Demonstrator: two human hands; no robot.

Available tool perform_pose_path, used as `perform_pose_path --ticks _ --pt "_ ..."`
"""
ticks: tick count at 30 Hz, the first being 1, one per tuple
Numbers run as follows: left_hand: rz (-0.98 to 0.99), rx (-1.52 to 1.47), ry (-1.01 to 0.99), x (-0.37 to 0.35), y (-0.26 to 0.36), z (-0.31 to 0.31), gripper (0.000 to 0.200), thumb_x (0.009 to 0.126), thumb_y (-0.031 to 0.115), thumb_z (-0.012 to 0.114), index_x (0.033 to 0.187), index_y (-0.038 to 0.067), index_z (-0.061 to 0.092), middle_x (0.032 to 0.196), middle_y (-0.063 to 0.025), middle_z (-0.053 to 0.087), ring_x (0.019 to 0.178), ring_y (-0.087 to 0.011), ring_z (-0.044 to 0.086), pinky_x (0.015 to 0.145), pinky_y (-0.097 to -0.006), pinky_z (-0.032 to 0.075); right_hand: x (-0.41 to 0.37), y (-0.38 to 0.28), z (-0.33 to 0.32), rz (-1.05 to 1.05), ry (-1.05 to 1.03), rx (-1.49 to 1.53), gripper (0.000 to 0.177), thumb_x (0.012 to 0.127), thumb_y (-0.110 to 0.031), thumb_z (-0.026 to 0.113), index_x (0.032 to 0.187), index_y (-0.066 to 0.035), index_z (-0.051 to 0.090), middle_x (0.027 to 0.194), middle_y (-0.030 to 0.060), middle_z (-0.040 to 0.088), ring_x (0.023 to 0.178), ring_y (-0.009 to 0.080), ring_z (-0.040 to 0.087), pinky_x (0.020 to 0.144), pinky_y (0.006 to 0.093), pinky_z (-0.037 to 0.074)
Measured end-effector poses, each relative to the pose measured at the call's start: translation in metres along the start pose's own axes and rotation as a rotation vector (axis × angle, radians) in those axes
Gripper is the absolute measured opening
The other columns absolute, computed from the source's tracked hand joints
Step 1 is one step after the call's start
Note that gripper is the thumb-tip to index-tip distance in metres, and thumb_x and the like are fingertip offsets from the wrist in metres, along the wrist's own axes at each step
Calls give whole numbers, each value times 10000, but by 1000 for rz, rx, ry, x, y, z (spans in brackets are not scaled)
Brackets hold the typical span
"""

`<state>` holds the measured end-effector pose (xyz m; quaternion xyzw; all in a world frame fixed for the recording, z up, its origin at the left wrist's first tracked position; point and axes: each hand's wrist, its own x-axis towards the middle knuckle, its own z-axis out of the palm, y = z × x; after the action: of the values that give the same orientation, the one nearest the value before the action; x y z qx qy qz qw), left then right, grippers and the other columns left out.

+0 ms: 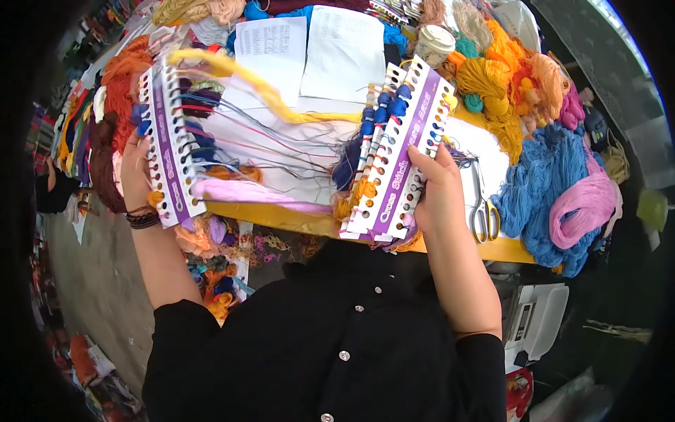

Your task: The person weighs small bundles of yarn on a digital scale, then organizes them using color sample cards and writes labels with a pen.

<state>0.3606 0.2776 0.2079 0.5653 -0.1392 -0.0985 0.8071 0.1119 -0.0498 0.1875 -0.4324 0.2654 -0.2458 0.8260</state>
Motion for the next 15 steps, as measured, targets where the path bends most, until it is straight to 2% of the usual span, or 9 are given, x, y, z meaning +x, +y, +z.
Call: perform_pose_path --ticks 1,2,3,4,5,6,8,12,15 --pt "-62 64 -47 4 -9 -12 258 885 82 532 1123 -16 518 968 -108 645 781 -181 666 695 -302 570 1 2 0 1 -18 7 303 879 -30 534 1176 5 483 1005 118 644 824 185 663 729 313 561" --pt "-37 220 -21 17 -48 -46 257 869 96 567 1097 -17 536 946 -82 635 747 -135 624 659 -230 518 1 6 1 -8 2 21 316 877 -24 537 1186 10 483 1036 128 636 855 192 658 753 322 556" --pt "-124 317 -2 12 -65 -41 258 857 91 586 1088 -16 548 909 -46 619 718 -87 573 612 -191 459 2 9 -3 3 -16 7 328 874 -10 536 1196 20 480 1056 136 629 883 199 653 775 330 550" --pt "-125 504 3 7 -84 -37 272 848 45 587 1106 -26 538 874 -36 618 694 -73 571 599 -201 456 -1 9 0 16 7 7 294 861 25 542 1154 11 517 1045 117 648 884 181 650 789 321 532" --pt "-234 453 -10 -6 -90 -28 300 843 2 578 1134 -36 514 847 -36 622 675 -75 575 606 -200 459 -1 8 2 16 4 6 290 861 23 542 1149 11 513 1038 119 647 882 183 650 787 321 534" --pt "-240 415 -26 -19 -93 -15 339 846 -11 572 1170 -39 477 823 -48 628 659 -90 587 615 -208 473 -4 8 2 24 5 3 287 860 21 543 1145 11 510 1031 121 645 879 184 651 785 321 535" --pt "-282 234 -64 -37 -94 8 394 866 -21 549 1237 -27 415 865 -76 620 733 -110 607 655 -220 489 -6 5 6 65 -38 30 278 858 11 550 1132 11 503 1017 128 641 881 195 654 771 329 548" --pt "-141 56 -113 -63 -90 53 437 867 -53 528 1277 -15 384 863 -56 582 774 -94 567 719 -218 467 -8 13 20 232 -167 125 312 847 6 583 1148 11 501 1029 134 644 888 224 659 793 374 557" --pt "-44 64 -192 -78 -99 80 444 857 -72 520 1275 -4 388 898 -41 552 796 -75 541 730 -199 444 -13 41 33 326 -222 144 382 840 33 592 1199 -2 468 1084 129 629 944 232 647 850 390 535"
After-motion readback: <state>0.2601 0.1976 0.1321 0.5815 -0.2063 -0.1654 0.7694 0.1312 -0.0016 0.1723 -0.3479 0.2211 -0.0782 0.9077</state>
